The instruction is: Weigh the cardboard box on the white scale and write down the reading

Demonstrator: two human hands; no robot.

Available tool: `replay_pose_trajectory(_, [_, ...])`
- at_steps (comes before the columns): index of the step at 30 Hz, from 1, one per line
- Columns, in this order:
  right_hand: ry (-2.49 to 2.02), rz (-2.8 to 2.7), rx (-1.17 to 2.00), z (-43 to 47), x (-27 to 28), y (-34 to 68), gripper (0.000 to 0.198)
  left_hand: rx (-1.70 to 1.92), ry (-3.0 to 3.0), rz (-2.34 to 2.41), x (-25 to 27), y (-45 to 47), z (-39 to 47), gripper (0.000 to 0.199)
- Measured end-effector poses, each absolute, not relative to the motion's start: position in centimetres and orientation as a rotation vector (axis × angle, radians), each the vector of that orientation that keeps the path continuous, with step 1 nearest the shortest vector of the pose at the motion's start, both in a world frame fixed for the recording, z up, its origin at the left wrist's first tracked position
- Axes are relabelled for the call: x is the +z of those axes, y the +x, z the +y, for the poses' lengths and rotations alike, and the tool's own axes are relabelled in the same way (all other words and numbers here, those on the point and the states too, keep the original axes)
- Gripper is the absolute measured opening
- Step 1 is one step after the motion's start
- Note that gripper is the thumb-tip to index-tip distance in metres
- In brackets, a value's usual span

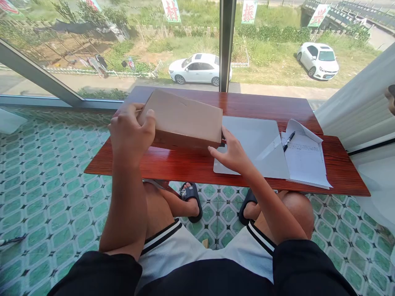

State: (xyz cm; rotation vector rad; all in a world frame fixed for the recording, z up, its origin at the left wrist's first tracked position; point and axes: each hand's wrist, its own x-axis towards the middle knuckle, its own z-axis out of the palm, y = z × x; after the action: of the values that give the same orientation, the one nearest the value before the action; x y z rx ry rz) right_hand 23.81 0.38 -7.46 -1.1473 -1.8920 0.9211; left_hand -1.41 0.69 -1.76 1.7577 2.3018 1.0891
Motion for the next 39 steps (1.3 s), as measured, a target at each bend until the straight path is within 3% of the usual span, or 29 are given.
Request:
replay_pose_trajectory(14, [-1.178,-1.98,0.857,0.4,-7.8,24.0,0.075,1.056,1.716,2.371,-2.3,-1.9,1.0,0.043])
replay_pose_trajectory(31, [-1.154,-2.062,0.839,0.5,-9.2,22.9,0.085,0.889,1.565,2.435,-3.4,-3.3,2.0,0.057])
replay_pose_trajectory(39, [-1.142,-2.082,0.869,0.7,-9.7,22.6,0.091,0.876,1.595,2.471,-4.4,-4.1,2.5,0.047])
